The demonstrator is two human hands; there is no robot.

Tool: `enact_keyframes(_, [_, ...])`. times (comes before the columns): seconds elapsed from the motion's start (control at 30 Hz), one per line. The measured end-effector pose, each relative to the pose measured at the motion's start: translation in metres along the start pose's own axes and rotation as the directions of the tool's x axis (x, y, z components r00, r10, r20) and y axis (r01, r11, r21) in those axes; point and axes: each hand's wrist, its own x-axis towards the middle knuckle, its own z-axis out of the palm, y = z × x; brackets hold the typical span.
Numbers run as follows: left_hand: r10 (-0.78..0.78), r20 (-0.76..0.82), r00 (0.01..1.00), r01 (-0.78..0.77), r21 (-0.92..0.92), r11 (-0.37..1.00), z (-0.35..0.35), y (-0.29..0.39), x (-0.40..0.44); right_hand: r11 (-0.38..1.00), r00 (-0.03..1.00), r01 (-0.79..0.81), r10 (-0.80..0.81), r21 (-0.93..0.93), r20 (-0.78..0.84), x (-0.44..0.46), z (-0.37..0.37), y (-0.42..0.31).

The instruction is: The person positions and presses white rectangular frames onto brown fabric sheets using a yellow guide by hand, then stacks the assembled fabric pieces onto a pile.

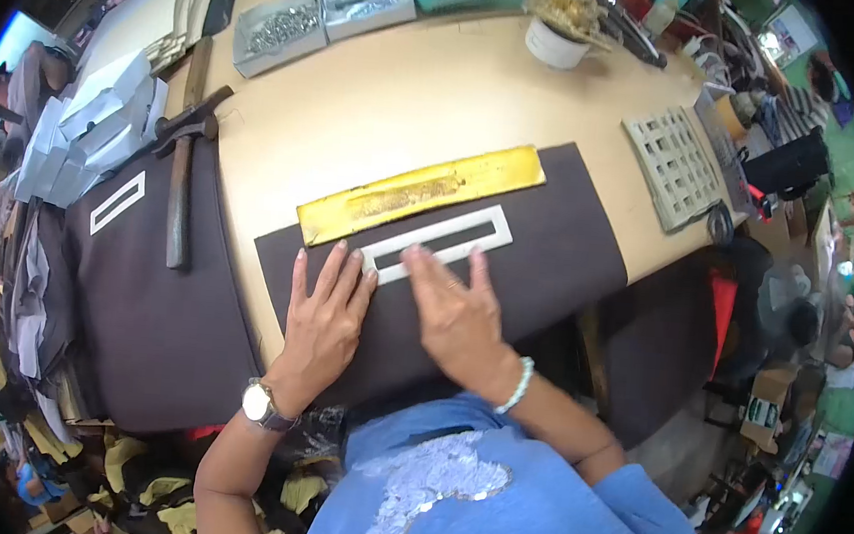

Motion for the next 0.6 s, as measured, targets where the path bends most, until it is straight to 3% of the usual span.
enact_keyframes(0.3, [-0.095,0.086,0.992,0.071,0.248,0.966,-0.004,0.016,-0.017,0.977,0.980,-0.193,0.186,-0.092,-0.075,-0.014,-0.042,0.065])
enact_keyframes(0.33, [-0.114,0.088,0.990,0.088,0.262,0.961,-0.005,0.016,-0.021,0.966,0.979,-0.175,0.151,-0.189,-0.138,-0.013,-0.042,0.071])
enact_keyframes(0.47, [-0.323,0.102,0.941,0.328,-0.040,0.944,-0.012,0.013,-0.035,0.879,0.938,-0.343,0.308,-0.330,-0.157,0.011,-0.060,0.092])
enact_keyframes(0.57, [-0.583,-0.116,0.805,0.547,-0.237,0.803,-0.008,0.034,-0.038,0.949,0.990,-0.058,0.014,-0.311,-0.142,0.042,-0.055,0.079])
enact_keyframes(0.6, [-0.624,-0.104,0.775,0.587,-0.249,0.770,-0.007,0.038,-0.040,0.960,0.999,0.040,-0.035,-0.278,0.023,0.052,-0.044,0.077])
